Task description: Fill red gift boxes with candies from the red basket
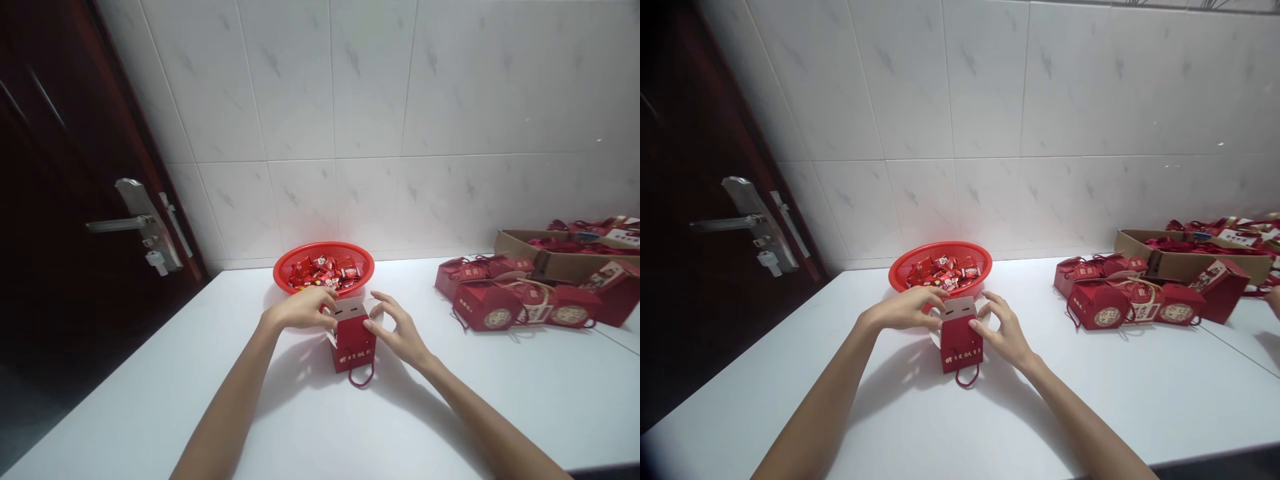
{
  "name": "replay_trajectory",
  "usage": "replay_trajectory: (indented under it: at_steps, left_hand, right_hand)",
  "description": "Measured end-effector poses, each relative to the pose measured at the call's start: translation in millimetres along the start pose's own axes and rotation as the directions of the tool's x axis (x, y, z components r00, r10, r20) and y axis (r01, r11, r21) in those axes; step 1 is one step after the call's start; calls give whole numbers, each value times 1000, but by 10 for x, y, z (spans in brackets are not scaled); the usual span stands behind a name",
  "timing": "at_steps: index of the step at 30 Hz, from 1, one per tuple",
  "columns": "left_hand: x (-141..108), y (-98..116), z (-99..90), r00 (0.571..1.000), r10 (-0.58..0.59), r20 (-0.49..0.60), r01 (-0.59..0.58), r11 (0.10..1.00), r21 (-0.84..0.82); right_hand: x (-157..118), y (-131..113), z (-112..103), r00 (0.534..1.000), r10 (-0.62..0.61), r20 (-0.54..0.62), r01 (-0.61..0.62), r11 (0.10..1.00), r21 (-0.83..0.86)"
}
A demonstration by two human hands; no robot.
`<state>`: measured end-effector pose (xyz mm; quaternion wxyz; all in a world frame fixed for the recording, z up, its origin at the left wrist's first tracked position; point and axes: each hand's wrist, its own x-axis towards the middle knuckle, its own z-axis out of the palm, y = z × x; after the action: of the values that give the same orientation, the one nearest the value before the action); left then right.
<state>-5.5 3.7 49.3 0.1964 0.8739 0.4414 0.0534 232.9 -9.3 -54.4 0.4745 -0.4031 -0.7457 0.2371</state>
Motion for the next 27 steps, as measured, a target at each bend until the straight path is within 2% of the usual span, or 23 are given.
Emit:
replay_trajectory:
  at_steps: [2, 5, 14, 21, 24, 27]
  left_hand:
    - [5, 3, 5, 1000, -9, -23, 8, 1000, -21]
    - [20, 19, 22, 1000, 14, 15, -12, 995, -94]
    - [14, 78, 45, 995, 20, 96, -3, 986, -169]
    - [29, -123, 4, 987, 85, 139, -45, 962, -269]
    - [83, -146, 41, 992, 75, 97, -44, 955, -292]
    - [149, -95, 120, 999, 32, 4, -31, 982, -188]
  right_hand:
    - [-4, 64, 66, 998, -17, -65, 19, 1000, 23]
    - [-13, 151, 126, 992, -30, -127, 37, 998, 54]
    - [-69, 176, 207, 983, -23, -180, 50, 989, 142]
    - [-111, 163, 241, 993, -99, -69, 105, 990, 90]
    - [-121, 168, 253, 995, -85, -54, 89, 993, 81]
    - [-123, 178, 251, 998, -63, -31, 66, 992, 103]
